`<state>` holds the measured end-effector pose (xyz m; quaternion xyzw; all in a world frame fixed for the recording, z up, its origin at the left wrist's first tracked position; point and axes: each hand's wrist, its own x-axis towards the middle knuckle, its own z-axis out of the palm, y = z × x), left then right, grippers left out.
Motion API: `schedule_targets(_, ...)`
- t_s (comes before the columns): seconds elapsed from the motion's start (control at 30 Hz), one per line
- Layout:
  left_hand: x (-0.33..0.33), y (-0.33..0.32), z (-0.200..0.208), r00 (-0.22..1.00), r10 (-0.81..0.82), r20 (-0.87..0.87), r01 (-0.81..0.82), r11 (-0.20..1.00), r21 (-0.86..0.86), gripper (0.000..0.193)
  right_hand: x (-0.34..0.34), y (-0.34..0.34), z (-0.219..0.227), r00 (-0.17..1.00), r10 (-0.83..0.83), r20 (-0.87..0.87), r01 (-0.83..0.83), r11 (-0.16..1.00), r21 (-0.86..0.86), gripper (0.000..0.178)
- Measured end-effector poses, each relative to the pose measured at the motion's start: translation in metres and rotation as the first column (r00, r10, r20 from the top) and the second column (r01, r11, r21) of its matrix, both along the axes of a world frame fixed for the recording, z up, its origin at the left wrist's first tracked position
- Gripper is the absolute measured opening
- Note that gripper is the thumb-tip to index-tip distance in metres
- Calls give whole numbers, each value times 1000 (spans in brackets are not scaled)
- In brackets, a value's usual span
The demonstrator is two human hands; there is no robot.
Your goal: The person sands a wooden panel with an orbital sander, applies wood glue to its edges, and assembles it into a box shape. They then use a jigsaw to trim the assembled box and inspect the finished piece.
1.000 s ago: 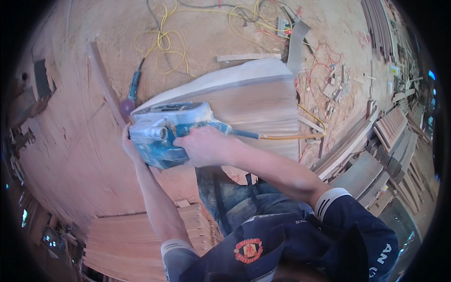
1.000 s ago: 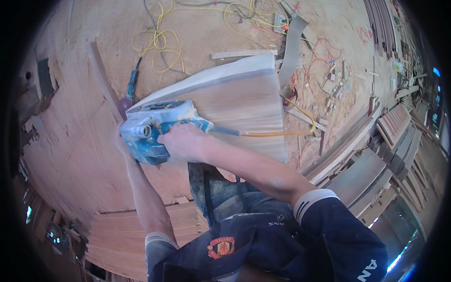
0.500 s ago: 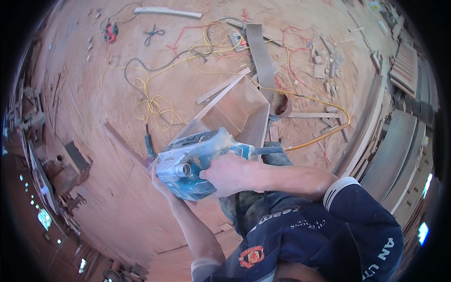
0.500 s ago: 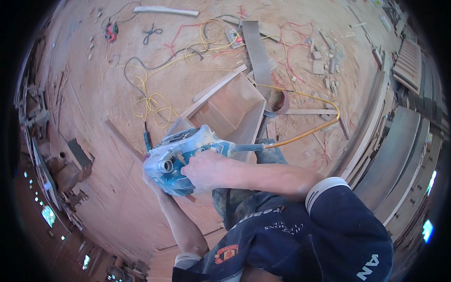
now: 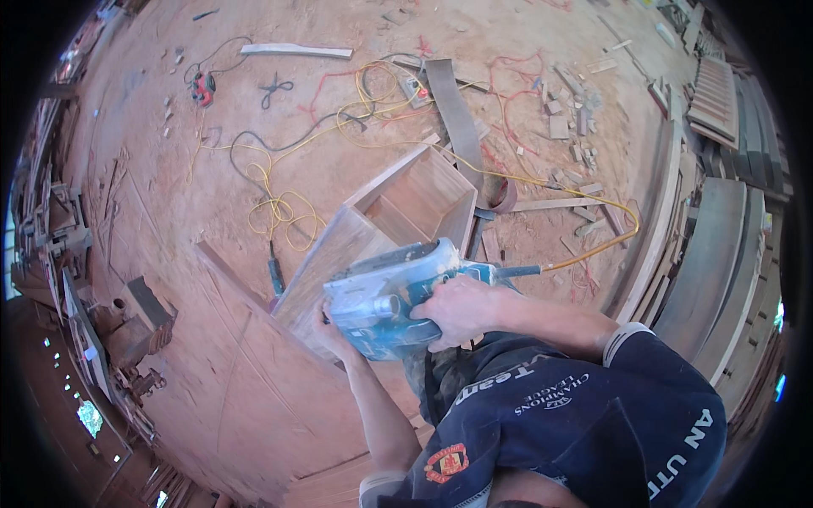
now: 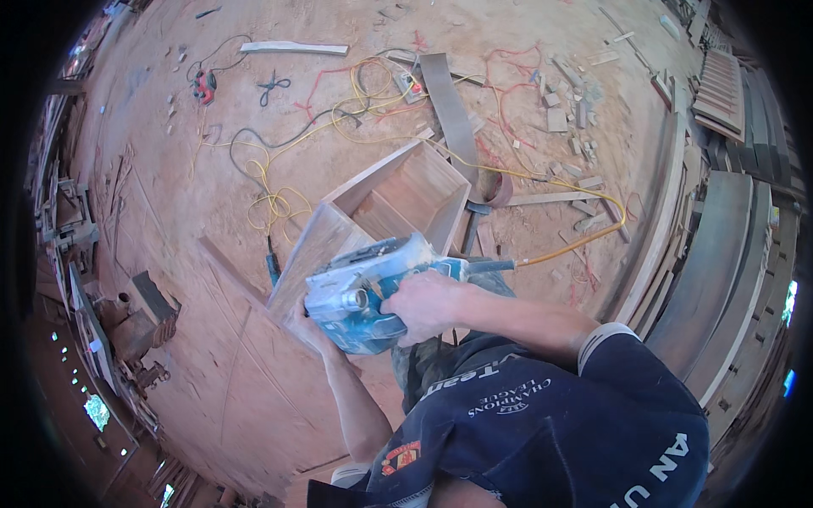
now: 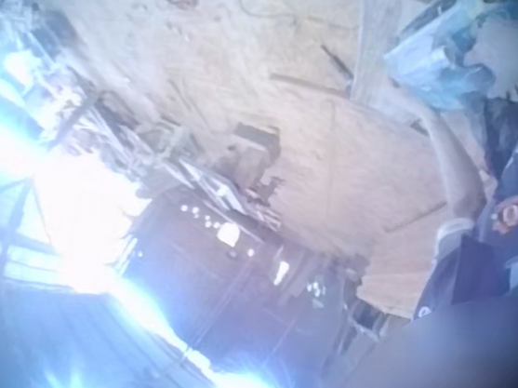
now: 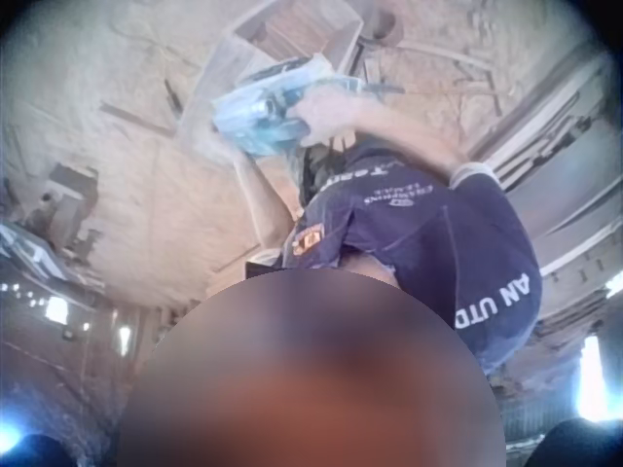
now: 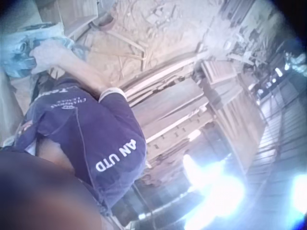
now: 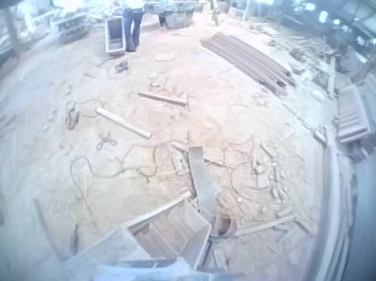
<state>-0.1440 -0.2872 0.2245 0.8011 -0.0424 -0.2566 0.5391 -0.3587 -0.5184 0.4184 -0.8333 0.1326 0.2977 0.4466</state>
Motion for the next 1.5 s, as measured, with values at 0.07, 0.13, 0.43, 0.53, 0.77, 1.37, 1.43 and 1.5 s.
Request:
schedule_targets(0.07,-13,20,-5,997,34,-67,-31,999,43,24,-9,18,-2,1000,15,6,-14,1000,-21,62)
schedule_targets(0.13,-26,37,-4,997,51,-56,-50,999,20,25,-15,34,-4,999,40,-13,-40,998,-38,66)
schedule_targets(0.43,-41,11,97,941,-318,-117,336,918,210,28,-100,79,18,963,-258,-73,262,964,47,60)
schedule_targets(0.53,-59,-52,144,816,-577,32,567,810,152,27,-154,84,40,876,-476,-81,482,855,192,55)
schedule_targets(0.77,-135,-203,191,436,-845,308,858,494,141,33,-242,65,64,614,-748,-251,788,563,249,68)
schedule_targets(1.37,-139,-193,235,749,-638,178,603,768,215,25,-240,-37,34,876,-464,134,456,886,90,62)
schedule_targets(1.43,-137,-169,247,784,-592,186,556,803,216,26,-232,-31,43,908,-412,73,401,907,130,63)
schedule_targets(1.5,-136,-149,251,831,-527,175,501,848,172,27,-227,-17,55,890,-421,177,413,907,83,62)
